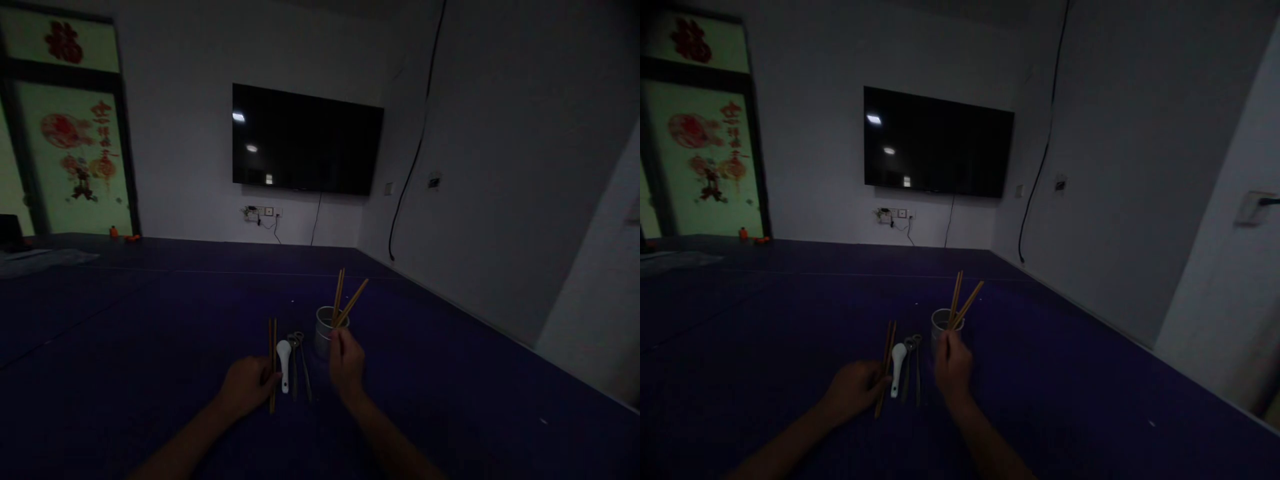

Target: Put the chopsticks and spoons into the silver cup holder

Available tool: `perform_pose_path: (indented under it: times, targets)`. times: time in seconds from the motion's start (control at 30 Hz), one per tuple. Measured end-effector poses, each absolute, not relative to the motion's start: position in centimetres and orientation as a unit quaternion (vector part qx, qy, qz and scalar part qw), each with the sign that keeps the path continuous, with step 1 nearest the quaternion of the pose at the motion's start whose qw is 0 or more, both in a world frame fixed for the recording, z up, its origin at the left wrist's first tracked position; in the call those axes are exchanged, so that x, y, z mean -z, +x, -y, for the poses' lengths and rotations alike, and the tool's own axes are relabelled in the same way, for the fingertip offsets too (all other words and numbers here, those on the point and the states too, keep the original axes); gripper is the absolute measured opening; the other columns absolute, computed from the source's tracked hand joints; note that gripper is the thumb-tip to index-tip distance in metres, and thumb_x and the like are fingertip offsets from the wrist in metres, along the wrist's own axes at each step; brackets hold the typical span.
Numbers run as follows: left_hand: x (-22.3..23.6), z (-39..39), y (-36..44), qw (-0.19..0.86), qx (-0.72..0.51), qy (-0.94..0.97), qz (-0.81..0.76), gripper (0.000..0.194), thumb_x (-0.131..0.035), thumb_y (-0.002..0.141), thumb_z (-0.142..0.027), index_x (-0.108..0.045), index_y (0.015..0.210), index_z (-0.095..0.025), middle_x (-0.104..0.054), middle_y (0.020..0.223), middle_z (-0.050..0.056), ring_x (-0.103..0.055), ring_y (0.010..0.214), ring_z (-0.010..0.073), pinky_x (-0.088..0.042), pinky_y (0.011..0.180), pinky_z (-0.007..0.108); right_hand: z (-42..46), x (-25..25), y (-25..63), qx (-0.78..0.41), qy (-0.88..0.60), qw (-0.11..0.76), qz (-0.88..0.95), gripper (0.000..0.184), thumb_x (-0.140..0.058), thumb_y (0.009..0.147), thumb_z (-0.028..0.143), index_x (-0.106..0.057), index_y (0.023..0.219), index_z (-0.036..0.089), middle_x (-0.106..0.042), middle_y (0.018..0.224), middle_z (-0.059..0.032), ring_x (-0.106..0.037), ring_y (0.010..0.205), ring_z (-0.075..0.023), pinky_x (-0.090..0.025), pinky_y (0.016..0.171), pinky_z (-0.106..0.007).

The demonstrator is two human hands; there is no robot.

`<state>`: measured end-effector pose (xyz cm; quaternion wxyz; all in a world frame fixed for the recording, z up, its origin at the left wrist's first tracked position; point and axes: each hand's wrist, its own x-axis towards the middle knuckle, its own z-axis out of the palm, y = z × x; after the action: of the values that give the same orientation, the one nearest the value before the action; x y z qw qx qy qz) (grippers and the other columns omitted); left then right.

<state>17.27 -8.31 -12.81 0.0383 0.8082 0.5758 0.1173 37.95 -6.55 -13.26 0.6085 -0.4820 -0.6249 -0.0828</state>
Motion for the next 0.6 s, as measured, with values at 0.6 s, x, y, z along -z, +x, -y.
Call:
perform_pose_path:
  times: [0.6]
  targets:
    - [12.3,8.9,17.4,-0.029,-0.044,0.736,-0.675,0.04,-0.031,0.087,-0.027,-0.068,0.087,-0.011,-0.069,0.084,0.017,-0.066,0.081,0.0275,-0.048,0.07,0.037,7.9,14.3,34.9,0.127,-0.37,0.443,0.806,0.026,-0.038,0.088,0.021,-0.058,0.072,0.019,-0.062,0.062,-0.0021,-0.056,0.054,-0.0127,-0.034,0.054,-0.024]
